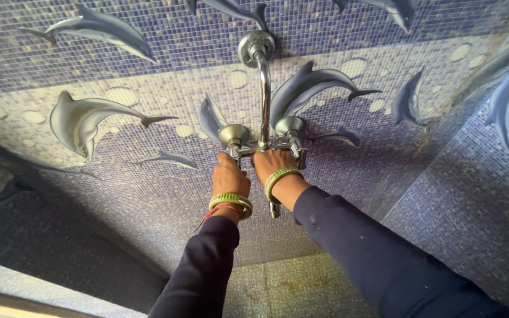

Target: The person adjusts the shower faucet, fills a bucket with water, and then uses a sponge to scrub the shower wall tiles. They also handle a plastic container and a metal cup during the process.

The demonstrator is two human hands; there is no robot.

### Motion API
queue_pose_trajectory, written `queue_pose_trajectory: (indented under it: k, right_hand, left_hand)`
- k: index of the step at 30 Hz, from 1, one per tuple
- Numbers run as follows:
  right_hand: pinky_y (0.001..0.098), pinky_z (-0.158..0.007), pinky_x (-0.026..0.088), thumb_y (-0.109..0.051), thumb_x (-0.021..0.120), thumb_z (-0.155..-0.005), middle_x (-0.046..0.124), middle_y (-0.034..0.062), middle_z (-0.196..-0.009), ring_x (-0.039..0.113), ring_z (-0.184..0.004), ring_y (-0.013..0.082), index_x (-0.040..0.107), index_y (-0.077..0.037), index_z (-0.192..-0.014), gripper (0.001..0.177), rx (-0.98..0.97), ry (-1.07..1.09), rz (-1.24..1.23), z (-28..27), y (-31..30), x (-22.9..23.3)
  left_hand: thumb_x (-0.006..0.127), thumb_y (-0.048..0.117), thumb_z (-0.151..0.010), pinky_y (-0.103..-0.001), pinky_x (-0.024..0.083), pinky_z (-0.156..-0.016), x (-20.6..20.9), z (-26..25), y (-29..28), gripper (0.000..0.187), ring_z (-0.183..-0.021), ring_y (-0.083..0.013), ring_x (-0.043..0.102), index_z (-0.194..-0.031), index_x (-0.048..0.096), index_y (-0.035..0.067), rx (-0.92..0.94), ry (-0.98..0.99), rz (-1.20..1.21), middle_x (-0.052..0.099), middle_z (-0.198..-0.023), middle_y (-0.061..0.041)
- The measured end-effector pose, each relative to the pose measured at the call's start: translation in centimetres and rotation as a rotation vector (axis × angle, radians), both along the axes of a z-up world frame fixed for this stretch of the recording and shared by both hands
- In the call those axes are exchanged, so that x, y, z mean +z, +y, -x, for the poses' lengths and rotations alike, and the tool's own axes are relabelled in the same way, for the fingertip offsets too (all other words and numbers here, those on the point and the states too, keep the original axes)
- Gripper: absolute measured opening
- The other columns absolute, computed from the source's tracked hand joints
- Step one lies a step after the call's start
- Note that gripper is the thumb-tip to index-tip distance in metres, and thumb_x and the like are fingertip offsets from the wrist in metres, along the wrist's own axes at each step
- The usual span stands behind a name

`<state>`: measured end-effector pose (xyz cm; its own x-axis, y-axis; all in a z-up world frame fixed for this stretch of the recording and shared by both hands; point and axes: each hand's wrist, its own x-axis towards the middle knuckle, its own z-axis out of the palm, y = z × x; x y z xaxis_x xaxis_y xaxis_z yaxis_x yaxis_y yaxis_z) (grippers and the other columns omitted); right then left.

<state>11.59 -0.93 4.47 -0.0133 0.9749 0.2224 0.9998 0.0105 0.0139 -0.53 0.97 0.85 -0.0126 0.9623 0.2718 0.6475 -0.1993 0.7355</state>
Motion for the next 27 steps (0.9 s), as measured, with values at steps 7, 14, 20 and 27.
queue_pose_trajectory:
  k: [7, 14, 20, 27]
  right_hand:
    - [0.0487, -0.078, 0.060, -0.013, 0.050, -0.101, 0.073, 0.0214, -0.096, 0.075, -0.091, 0.0370, 0.073, -0.006, -0.104, 0.025, 0.051, 0.065, -0.009, -0.3, -0.6, -0.2]
    - [0.0502, -0.065, 0.059, -0.023, 0.067, -0.092, 0.058, 0.0316, -0.109, 0.071, -0.080, 0.0433, 0.035, -0.020, -0.148, 0.065, -0.016, 0.264, 0.027, 0.4, -4.0, -0.3]
    - [0.0457, -0.064, 0.061, -0.037, 0.067, -0.093, 0.064, 0.0231, -0.113, 0.073, -0.082, 0.0368, 0.041, -0.028, -0.147, 0.061, -0.200, 0.519, -0.044, 0.9, -5.3, -0.9]
    - [0.0473, -0.065, 0.059, -0.041, 0.073, -0.089, 0.066, 0.0248, -0.104, 0.072, -0.079, 0.0397, 0.068, -0.003, -0.111, 0.044, -0.083, 0.256, -0.439, 1.6, -4.5, -0.8]
  left_hand:
    - [0.071, 0.008, -0.086, -0.055, 0.055, -0.081, -0.4, -0.2, 0.0, 0.034, -0.090, -0.0533, 0.068, -0.107, 0.047, -0.007, 0.019, -0.004, -0.078, 0.067, -0.093, -0.037]
    - [0.069, 0.016, -0.092, -0.057, 0.056, -0.074, -0.3, -0.1, -0.4, 0.034, -0.086, -0.0535, 0.068, -0.108, 0.046, -0.005, 0.012, -0.042, -0.061, 0.068, -0.091, -0.036]
    - [0.069, 0.017, -0.090, -0.056, 0.057, -0.070, -1.5, -0.2, 0.5, 0.033, -0.083, -0.0509, 0.069, -0.104, 0.047, -0.003, -0.002, -0.076, -0.119, 0.070, -0.086, -0.032]
    - [0.061, 0.034, -0.102, -0.056, 0.051, -0.066, -1.7, -0.9, -1.4, 0.041, -0.073, -0.0499, 0.066, -0.095, 0.048, -0.004, 0.055, -0.401, -0.233, 0.071, -0.083, -0.029]
